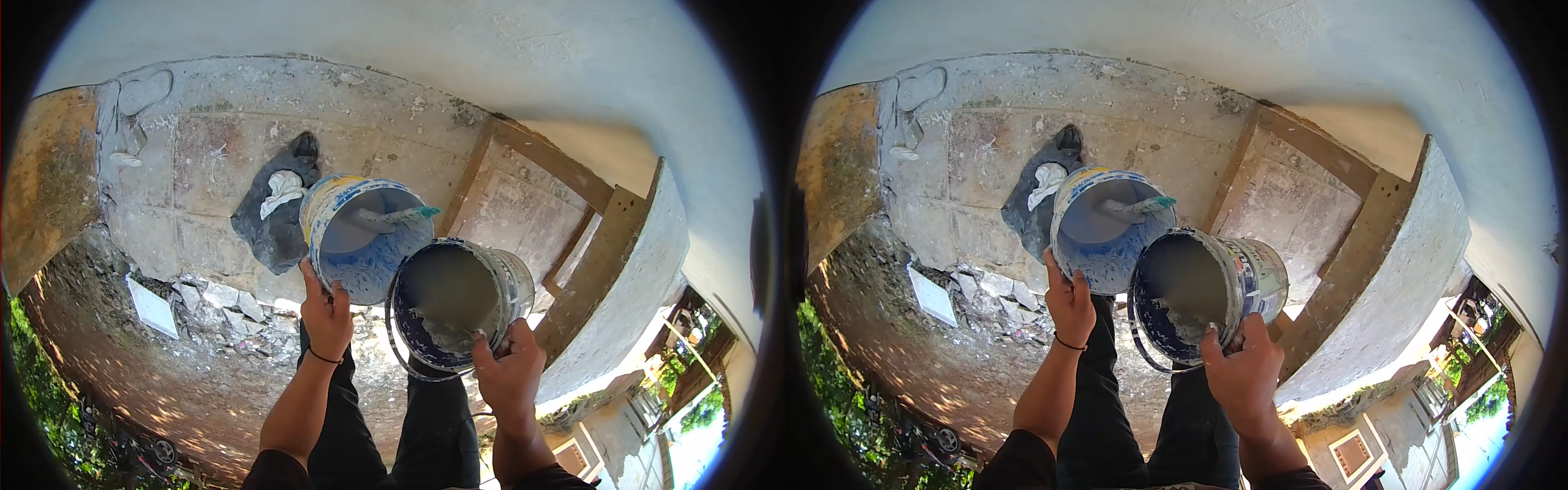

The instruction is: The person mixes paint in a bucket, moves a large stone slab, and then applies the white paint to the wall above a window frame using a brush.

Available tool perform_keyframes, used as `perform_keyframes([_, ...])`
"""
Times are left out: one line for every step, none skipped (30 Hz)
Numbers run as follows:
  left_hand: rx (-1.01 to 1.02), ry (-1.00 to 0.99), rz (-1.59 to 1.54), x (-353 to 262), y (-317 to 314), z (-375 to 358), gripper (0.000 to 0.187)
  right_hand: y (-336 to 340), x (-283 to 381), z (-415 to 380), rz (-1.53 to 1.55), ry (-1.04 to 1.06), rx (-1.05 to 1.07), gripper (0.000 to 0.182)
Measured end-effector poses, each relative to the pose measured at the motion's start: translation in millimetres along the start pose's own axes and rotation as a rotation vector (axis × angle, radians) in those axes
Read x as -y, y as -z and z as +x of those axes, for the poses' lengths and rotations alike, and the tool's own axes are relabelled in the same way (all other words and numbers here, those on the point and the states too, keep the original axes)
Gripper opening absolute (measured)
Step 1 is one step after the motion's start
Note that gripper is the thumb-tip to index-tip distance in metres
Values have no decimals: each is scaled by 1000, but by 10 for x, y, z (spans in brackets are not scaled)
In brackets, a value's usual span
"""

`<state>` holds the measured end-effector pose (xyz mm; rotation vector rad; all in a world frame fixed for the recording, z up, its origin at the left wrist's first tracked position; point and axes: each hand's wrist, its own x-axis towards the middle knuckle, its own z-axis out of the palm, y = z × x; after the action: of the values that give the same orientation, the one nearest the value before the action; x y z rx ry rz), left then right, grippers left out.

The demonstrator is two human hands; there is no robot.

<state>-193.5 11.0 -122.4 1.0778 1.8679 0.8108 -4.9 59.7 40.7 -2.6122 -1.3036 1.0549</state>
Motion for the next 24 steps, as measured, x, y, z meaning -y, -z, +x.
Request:
perform_keyframes([1,1,-1,-6,-1,0,57,0,4,-3,12,-6,3,28])
perform_keyframes([1,0,9,-13,-4,0,57,1,2,-3,11,-7,2,28])
perform_keyframes([0,-2,20,-18,-9,2,57,2,-1,-4,17,2,3,29])
perform_keyframes([0,-2,19,-19,-16,3,57,2,-2,-4,23,10,5,29])
perform_keyframes([1,-10,15,-18,-22,4,57,6,5,-5,22,10,5,29])
perform_keyframes([1,-20,10,-16,-28,4,57,12,17,-5,12,20,6,29])
perform_keyframes([2,-20,10,-11,-35,2,57,16,25,-6,3,31,7,29])
perform_keyframes([1,-19,5,-4,-43,0,57,17,26,-5,3,30,7,29])
perform_keyframes([-1,-18,-1,4,-51,-3,57,18,25,-5,-2,32,10,29])
perform_keyframes([0,-18,-2,12,-59,-7,57,20,25,-6,-6,34,12,29])
perform_keyframes([0,-10,-12,21,-66,-10,57,22,27,-4,-7,33,11,29])
perform_keyframes([-1,-3,-22,26,-69,-12,57,22,32,-2,-1,32,9,29])
perform_keyframes([-2,-3,-22,26,-68,-12,57,22,34,1,4,31,7,29])
perform_keyframes([4,0,-14,25,-63,-10,57,20,32,2,4,32,7,29])
perform_keyframes([9,3,-6,23,-60,-9,57,16,28,2,7,30,8,29])
perform_keyframes([9,3,-6,19,-62,-9,57,14,25,3,9,29,9,29])
perform_keyframes([7,5,-10,13,-68,-8,57,14,27,2,9,29,9,29])
perform_keyframes([3,7,-13,9,-74,-7,56,17,31,3,4,34,10,29])
perform_keyframes([3,7,-13,9,-74,-7,56,17,33,3,-1,38,12,29])
perform_keyframes([8,13,-1,9,-73,-9,56,15,32,5,0,38,12,29])
perform_keyframes([14,18,11,11,-73,-11,56,13,30,5,2,35,14,29])
perform_keyframes([15,19,10,18,-71,-14,56,10,29,2,3,32,16,29])
perform_keyframes([15,16,10,28,-70,-16,56,7,22,0,2,31,16,29])
perform_keyframes([15,13,10,36,-73,-16,56,3,13,0,8,21,18,29])
